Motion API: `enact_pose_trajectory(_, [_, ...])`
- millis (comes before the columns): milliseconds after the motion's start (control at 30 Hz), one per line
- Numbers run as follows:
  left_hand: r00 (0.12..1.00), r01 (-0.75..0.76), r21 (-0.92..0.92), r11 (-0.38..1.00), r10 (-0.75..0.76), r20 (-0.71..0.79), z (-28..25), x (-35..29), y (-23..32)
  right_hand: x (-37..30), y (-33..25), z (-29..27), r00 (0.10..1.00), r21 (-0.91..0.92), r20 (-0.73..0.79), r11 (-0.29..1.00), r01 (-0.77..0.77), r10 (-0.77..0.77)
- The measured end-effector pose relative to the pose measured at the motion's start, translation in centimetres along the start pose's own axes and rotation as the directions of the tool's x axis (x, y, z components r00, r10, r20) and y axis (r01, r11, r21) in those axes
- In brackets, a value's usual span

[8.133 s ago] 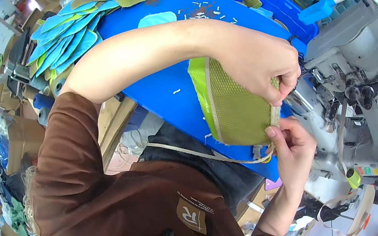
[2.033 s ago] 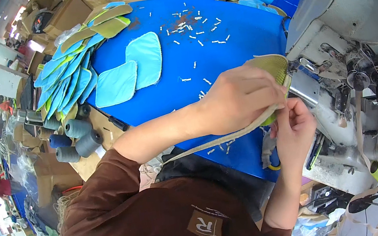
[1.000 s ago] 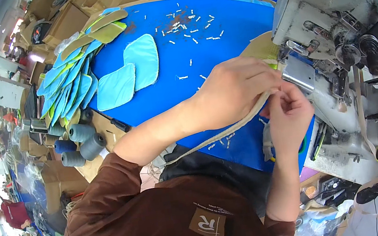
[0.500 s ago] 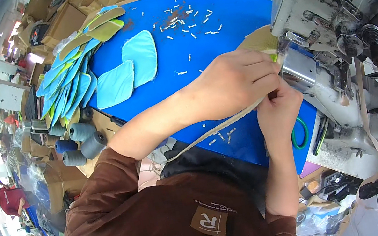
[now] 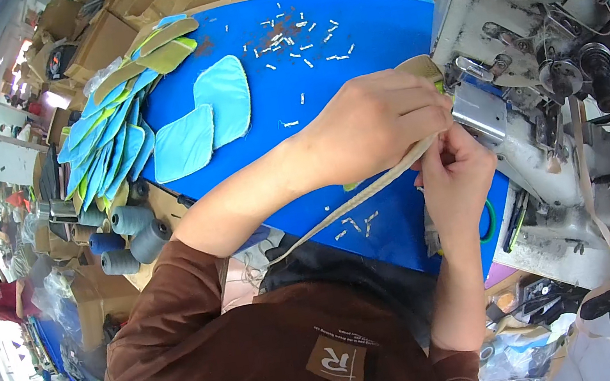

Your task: The operator is sewing decorative piping onto a green fabric or leather panel using an industrial sewing machine.

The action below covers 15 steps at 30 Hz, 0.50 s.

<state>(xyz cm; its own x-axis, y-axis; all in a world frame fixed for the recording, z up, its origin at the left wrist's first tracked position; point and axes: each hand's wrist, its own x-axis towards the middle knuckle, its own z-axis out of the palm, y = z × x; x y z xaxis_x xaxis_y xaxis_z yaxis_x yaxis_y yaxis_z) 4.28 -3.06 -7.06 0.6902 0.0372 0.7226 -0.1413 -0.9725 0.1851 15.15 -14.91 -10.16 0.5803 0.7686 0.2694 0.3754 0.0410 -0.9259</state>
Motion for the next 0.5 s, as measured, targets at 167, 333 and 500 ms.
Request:
enact_pose_trajectory(167, [0.999,-0.032,0.009,0.999,0.032,0.042,0.0,0.1,0.1,0.2,0.7,-0.5,0.999,-0.060,-0.009,0.997,0.046,-0.046])
enact_pose_trajectory(333, [0.999,-0.032,0.039,0.999,0.032,-0.010,0.0,-0.4,0.3,0.2,-0.2,-0.9,1.000,0.040,-0.018,0.999,-0.013,0.014])
enact_pose_trajectory(500, [0.998,0.029,-0.050,0.998,-0.032,-0.061,0.2,-0.6,0.4,0.1,-0.2,-1.3,0.998,0.143,-0.002,0.987,-0.066,0.067])
